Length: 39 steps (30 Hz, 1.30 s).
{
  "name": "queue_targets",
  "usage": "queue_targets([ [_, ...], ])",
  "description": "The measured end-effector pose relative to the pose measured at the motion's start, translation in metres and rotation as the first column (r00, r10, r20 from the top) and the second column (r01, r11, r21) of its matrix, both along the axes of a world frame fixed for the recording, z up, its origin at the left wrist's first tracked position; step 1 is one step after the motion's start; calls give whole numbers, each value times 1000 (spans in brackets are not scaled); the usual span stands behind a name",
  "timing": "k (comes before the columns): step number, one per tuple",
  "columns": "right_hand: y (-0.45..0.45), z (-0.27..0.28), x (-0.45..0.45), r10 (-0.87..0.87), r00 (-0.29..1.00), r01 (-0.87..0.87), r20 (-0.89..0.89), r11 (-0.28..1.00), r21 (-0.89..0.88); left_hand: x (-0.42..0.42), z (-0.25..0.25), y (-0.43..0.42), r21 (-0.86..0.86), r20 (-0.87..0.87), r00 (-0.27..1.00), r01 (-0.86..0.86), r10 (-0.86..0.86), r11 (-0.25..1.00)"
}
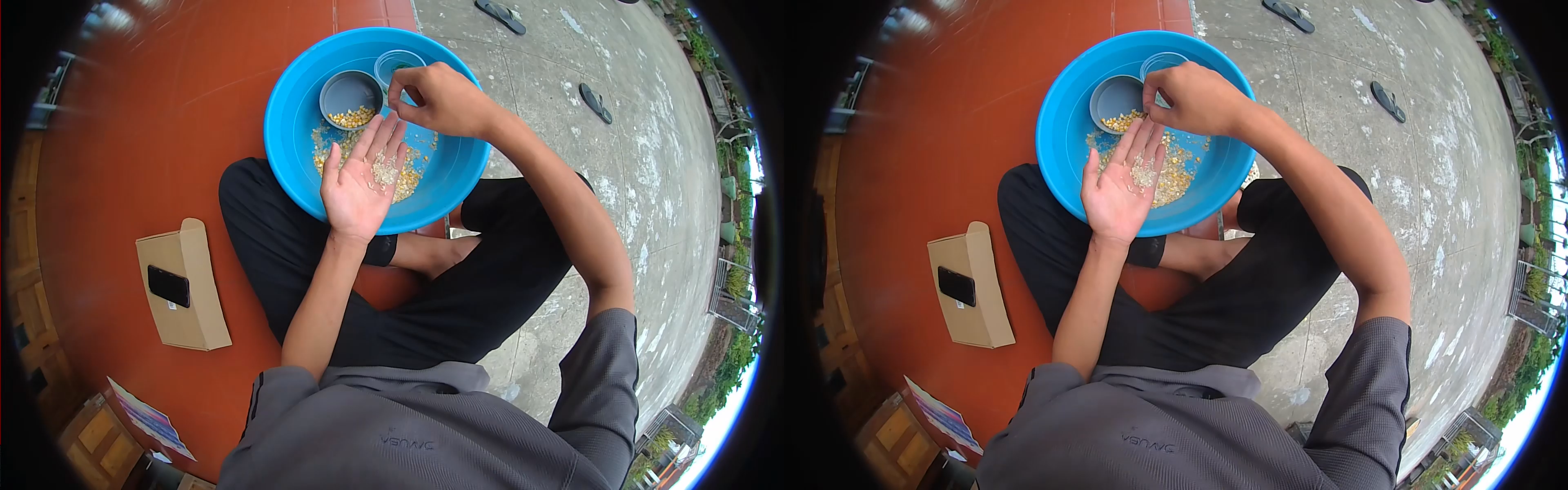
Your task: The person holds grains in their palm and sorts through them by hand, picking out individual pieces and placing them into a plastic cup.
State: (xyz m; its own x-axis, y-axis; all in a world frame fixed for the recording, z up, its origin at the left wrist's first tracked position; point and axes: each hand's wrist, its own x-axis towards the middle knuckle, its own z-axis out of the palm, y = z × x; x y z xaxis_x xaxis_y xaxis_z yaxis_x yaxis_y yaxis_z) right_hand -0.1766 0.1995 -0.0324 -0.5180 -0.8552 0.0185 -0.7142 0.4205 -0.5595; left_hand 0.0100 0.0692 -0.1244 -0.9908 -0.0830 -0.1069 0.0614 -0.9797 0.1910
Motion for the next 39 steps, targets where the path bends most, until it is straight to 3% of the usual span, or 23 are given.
queue_targets([
  [5,3,-6,-18,-339,931,323,-132,937,-130,-1,1,0,-1,-29,1000,4,-4,1000],
  [9,5,-25,-32,-419,908,396,-24,876,-276,-1,0,0,4,-26,1000,7,-7,1000],
  [12,9,-15,-24,-394,919,385,-12,903,-192,-1,0,0,-5,-32,999,4,-5,1000],
  [15,8,3,-11,-279,959,283,57,956,-76,-1,2,0,-18,-28,1000,0,0,1000],
  [18,6,1,1,2,986,22,165,990,-142,0,3,1,-36,17,1000,-9,10,999],
  [22,1,-4,18,190,955,-184,229,982,-47,1,2,1,-56,140,990,-15,23,998],
  [23,1,-4,23,212,944,-206,252,977,-49,2,3,1,-56,170,985,-17,26,998],
  [25,1,-9,30,256,919,-252,299,966,-55,2,-2,0,-28,72,997,6,-4,1000],
  [29,2,-16,30,333,910,-328,247,943,-64,3,-4,-3,-21,9,1000,24,-24,999],
  [35,3,3,30,334,917,-359,218,930,86,1,2,-1,8,24,1000,-7,7,1000],
  [39,6,-15,29,393,905,-399,161,917,6,1,0,-2,-11,2,1000,8,-8,1000],
])
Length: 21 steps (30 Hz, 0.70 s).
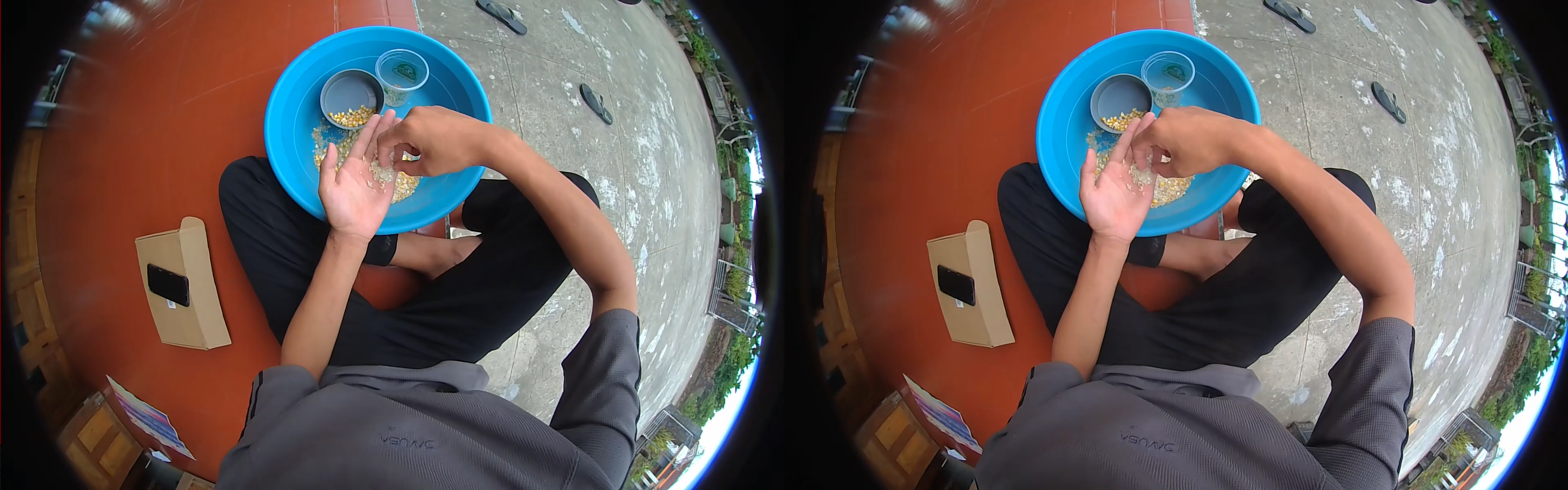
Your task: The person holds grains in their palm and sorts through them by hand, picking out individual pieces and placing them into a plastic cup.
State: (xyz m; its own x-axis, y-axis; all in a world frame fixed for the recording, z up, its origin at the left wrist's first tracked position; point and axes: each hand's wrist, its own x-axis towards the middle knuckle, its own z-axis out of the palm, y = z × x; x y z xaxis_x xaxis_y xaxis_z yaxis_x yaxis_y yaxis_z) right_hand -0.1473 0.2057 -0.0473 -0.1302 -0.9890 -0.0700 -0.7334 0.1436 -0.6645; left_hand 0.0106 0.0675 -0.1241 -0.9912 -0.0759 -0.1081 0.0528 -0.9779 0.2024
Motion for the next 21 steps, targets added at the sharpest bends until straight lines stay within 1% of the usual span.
queue_targets([
  [2,-1,-3,0,15,1000,-15,-16,1000,-4,0,-1,0,-9,-3,1000,4,-4,1000],
  [8,-2,14,1,-20,1000,21,-10,996,85,1,3,0,-30,28,1000,6,-5,1000],
  [11,0,4,-2,-28,1000,28,8,999,20,1,2,0,-14,31,1000,1,-1,1000],
  [14,0,9,-2,-56,998,54,30,996,67,1,4,1,1,30,1000,-5,5,1000],
  [21,0,12,-2,-52,999,53,-7,997,60,1,0,0,16,22,1000,-7,6,1000],
])
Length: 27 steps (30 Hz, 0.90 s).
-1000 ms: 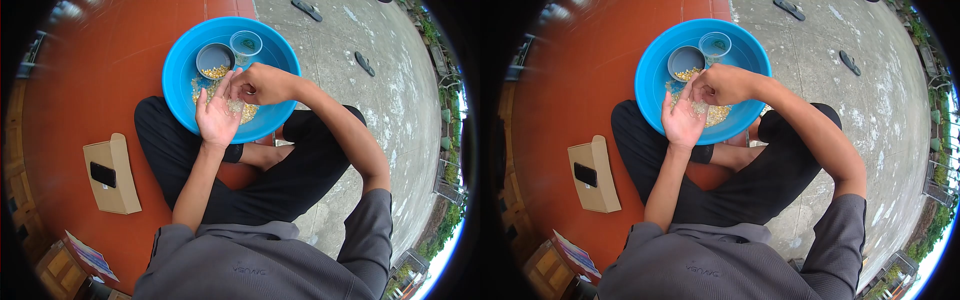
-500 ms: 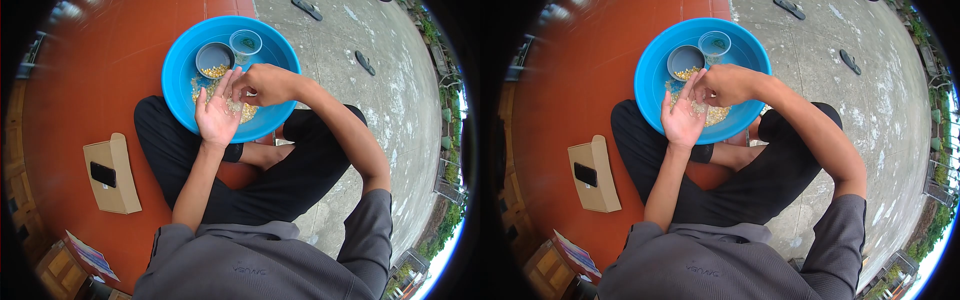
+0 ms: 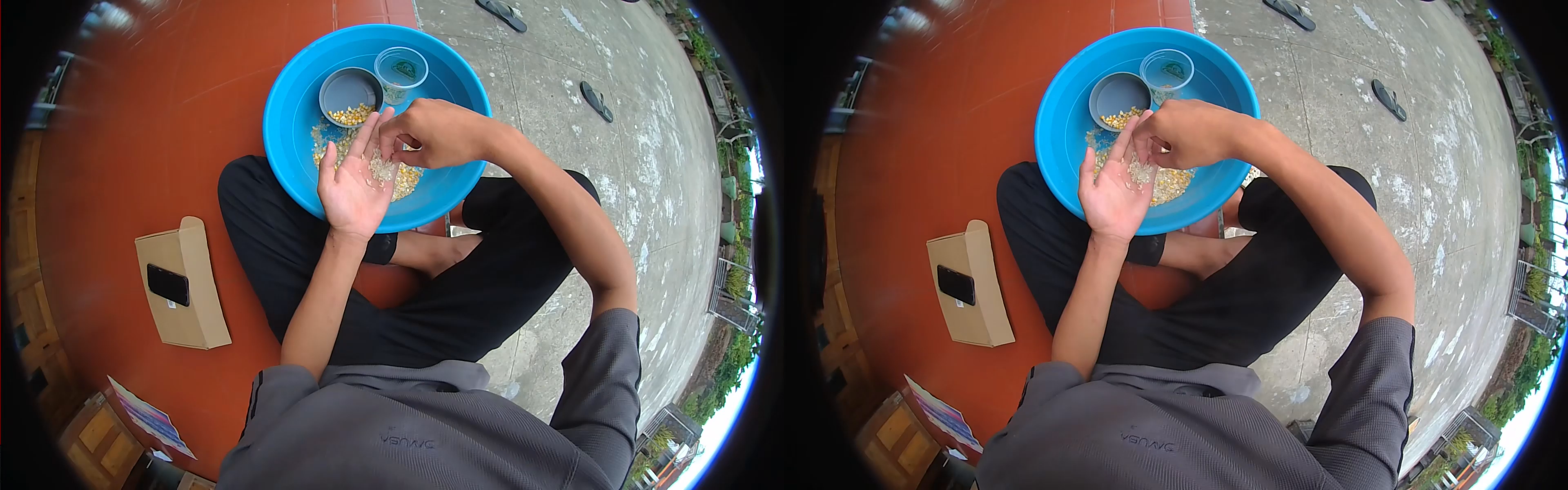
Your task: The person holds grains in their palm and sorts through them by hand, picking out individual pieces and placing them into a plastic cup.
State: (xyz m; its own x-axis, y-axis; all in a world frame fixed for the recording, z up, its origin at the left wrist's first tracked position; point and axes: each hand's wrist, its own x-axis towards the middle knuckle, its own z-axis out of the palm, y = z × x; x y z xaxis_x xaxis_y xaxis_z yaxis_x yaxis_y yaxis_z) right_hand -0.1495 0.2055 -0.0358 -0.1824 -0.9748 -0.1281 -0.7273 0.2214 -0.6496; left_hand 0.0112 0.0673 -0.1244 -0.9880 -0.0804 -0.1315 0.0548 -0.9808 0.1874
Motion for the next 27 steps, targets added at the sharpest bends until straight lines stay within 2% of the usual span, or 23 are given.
queue_targets([
  [11,-1,-8,0,24,999,-24,-31,999,-22,0,3,1,-23,19,1000,-3,3,1000],
  [17,-2,-3,4,11,999,-8,-47,999,50,0,1,1,-13,-2,1000,7,-7,1000],
  [27,-3,1,-1,37,997,-39,68,999,21,-1,1,0,-14,20,1000,1,-1,1000],
])
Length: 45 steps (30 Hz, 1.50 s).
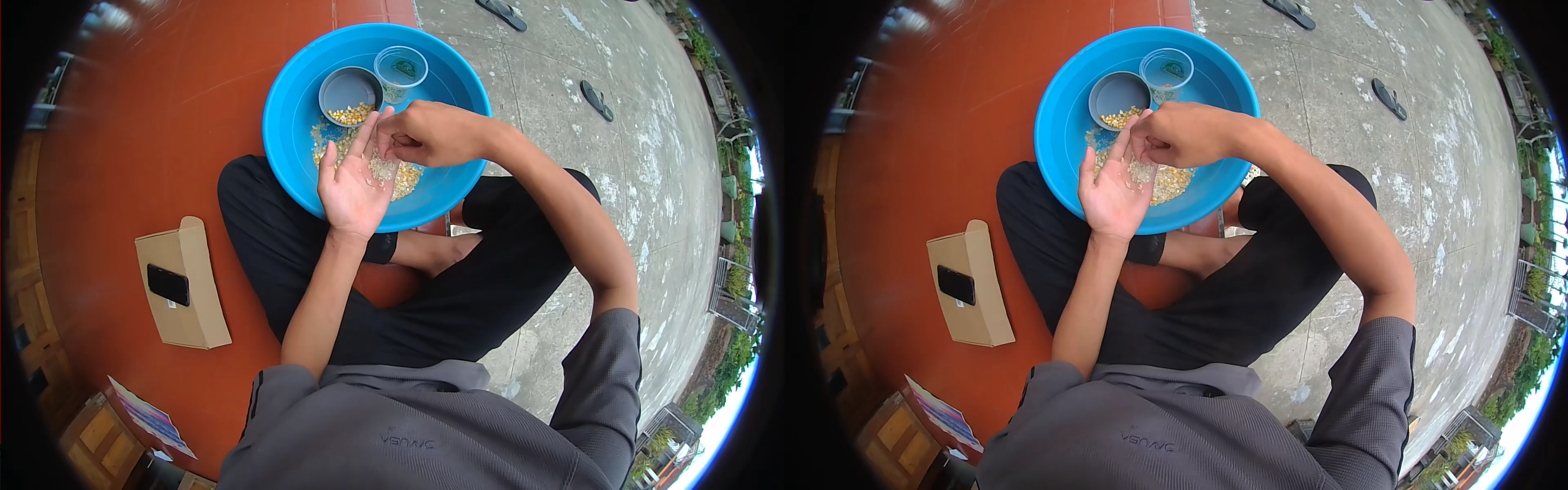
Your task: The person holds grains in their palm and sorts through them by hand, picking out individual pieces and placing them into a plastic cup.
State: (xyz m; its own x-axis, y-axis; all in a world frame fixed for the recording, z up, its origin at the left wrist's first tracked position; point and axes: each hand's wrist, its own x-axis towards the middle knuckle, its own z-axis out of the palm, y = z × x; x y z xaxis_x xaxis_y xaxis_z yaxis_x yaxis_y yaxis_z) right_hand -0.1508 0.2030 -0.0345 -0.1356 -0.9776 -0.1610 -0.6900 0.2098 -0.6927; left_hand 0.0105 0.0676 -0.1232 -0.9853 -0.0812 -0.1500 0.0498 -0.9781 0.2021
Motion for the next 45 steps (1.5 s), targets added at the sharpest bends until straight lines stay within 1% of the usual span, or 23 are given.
queue_targets([
  [2,-1,3,-1,-13,1000,13,6,1000,-4,0,1,0,5,37,999,-5,5,1000],
  [5,0,-20,-9,-79,997,80,15,982,-172,1,-4,0,19,119,992,-37,35,999],
  [7,0,-14,-12,-220,971,198,-89,957,-210,-1,-3,1,31,43,999,-33,32,999],
  [8,0,-11,-14,-291,947,254,-139,939,-234,-1,-3,1,37,5,1000,-31,31,999],
  [9,-3,-10,-17,-367,916,303,-160,897,-322,-1,-3,1,45,-15,999,-30,31,999],
  [12,0,1,-23,-658,721,581,-217,745,-328,-1,-1,0,65,-58,998,-28,32,998],
  [13,1,-6,-30,-703,676,601,-220,699,-389,-1,-1,0,68,-59,998,-27,31,997],
  [16,3,-6,-37,-758,611,602,-228,632,-487,-1,0,1,61,-57,998,-26,30,998],
  [22,4,9,-18,-636,730,582,-249,770,-261,-1,2,1,46,-54,998,-29,32,999],
  [25,0,-5,-8,-561,792,500,-241,823,-271,-1,-1,1,56,-47,998,-26,29,998],
  [26,-1,-9,-5,-515,823,454,-238,849,-269,-1,-2,0,62,-43,999,-25,28,998],
  [29,-3,-24,1,-371,903,304,-216,909,-286,0,1,2,-3,99,994,-46,46,999],
  [32,-4,-13,12,-136,989,129,-61,985,-117,0,-1,1,14,52,998,-26,25,1000],
  [33,-5,-13,15,-73,993,68,-89,996,-58,0,-2,1,-11,37,999,-21,22,1000],
  [36,-5,-17,22,33,999,-35,-36,998,-57,0,-2,0,-62,12,1000,-15,16,998],
  [39,-5,-21,22,57,996,-60,-68,997,-44,0,3,2,-66,17,1000,-19,20,998],
  [45,-4,-10,24,67,990,-68,-127,998,-7,0,2,2,-75,10,1000,-17,18,997],
])
